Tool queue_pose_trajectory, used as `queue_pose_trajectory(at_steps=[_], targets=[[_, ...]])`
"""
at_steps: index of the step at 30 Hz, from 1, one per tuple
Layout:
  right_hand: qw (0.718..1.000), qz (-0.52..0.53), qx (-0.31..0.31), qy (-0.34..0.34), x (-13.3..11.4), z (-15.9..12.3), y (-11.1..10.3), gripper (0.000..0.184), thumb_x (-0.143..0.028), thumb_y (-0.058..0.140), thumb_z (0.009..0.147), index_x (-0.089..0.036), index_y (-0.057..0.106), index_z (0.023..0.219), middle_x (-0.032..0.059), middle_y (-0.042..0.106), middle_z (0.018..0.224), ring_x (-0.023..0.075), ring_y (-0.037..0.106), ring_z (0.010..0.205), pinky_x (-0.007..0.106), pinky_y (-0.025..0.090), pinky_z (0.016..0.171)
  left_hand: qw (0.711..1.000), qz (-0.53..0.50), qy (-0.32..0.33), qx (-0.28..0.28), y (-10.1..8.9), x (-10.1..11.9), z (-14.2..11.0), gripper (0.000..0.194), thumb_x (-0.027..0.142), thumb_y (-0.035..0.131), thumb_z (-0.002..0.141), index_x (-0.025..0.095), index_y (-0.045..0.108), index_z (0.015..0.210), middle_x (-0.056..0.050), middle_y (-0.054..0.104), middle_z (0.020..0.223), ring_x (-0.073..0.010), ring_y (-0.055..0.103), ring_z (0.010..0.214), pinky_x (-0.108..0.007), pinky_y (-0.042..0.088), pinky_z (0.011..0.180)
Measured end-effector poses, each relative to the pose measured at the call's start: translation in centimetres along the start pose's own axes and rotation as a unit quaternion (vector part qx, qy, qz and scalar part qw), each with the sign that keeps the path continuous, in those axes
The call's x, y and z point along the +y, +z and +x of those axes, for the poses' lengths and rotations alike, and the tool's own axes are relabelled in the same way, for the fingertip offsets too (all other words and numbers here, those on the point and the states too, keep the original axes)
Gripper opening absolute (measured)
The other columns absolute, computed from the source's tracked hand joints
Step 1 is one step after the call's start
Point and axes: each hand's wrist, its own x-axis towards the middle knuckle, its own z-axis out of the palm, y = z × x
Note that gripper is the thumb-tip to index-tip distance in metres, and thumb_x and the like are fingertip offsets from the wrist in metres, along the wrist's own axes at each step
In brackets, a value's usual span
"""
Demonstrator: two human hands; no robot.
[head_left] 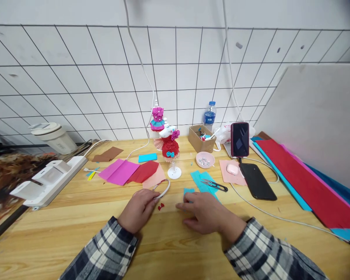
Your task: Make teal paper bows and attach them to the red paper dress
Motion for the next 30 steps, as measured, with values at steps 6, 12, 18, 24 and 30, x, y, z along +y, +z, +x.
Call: queue_pose_trajectory(at_steps=[6,12,18,24,30], targets=[[0.993,-0.058,0.017,0.104,-1.1,1.4,1.7,0.02,-0.024,0.044,0.093,-0.019,0.062,0.09,0.0068,0.063,0.091,0.0203,0.057,0.086,0.029,0.039,0.067,0.997,-0.06,-0.042,0.014,0.3,1.3,-0.6,0.02,0.029,0.053,0.088,0.021,0.069,0.096,-0.004,0.072,0.083,-0.0179,0.066,0.078,-0.028,0.051,0.072],[0.989,-0.003,0.083,0.126,0.0,2.3,0.4,0.018,-0.031,0.048,0.092,-0.022,0.063,0.097,0.004,0.064,0.091,0.0185,0.058,0.084,0.028,0.039,0.067,0.983,-0.137,-0.071,0.103,1.0,1.7,0.2,0.021,0.032,0.054,0.088,0.02,0.068,0.098,-0.003,0.072,0.083,-0.0177,0.066,0.078,-0.028,0.051,0.075],[0.987,0.051,0.118,0.095,-1.1,3.2,0.7,0.02,-0.03,0.048,0.093,-0.022,0.066,0.094,0.0038,0.065,0.086,0.0178,0.055,0.084,0.029,0.038,0.073,0.912,-0.256,-0.152,0.282,1.4,-0.2,2.8,0.027,0.04,0.055,0.087,0.017,0.061,0.101,-0.003,0.066,0.081,-0.0171,0.063,0.076,-0.029,0.05,0.075],[0.999,0.011,0.051,0.011,-3.2,5.8,2.6,0.019,-0.03,0.054,0.09,-0.021,0.067,0.1,0.0051,0.065,0.086,0.0199,0.052,0.081,0.03,0.038,0.071,0.911,-0.26,-0.163,0.274,1.5,-1.2,3.2,0.034,0.043,0.055,0.086,0.015,0.06,0.104,-0.003,0.065,0.079,-0.0161,0.063,0.072,-0.029,0.052,0.071],[0.99,0.115,0.055,0.058,-2.8,6.0,2.7,0.016,-0.023,0.055,0.089,-0.023,0.07,0.087,0.0017,0.068,0.087,0.017,0.057,0.084,0.028,0.039,0.073,0.948,-0.201,-0.158,0.188,1.9,-1.2,2.7,0.035,0.043,0.052,0.087,0.015,0.063,0.105,-0.004,0.07,0.081,-0.017,0.065,0.072,-0.029,0.052,0.071]])
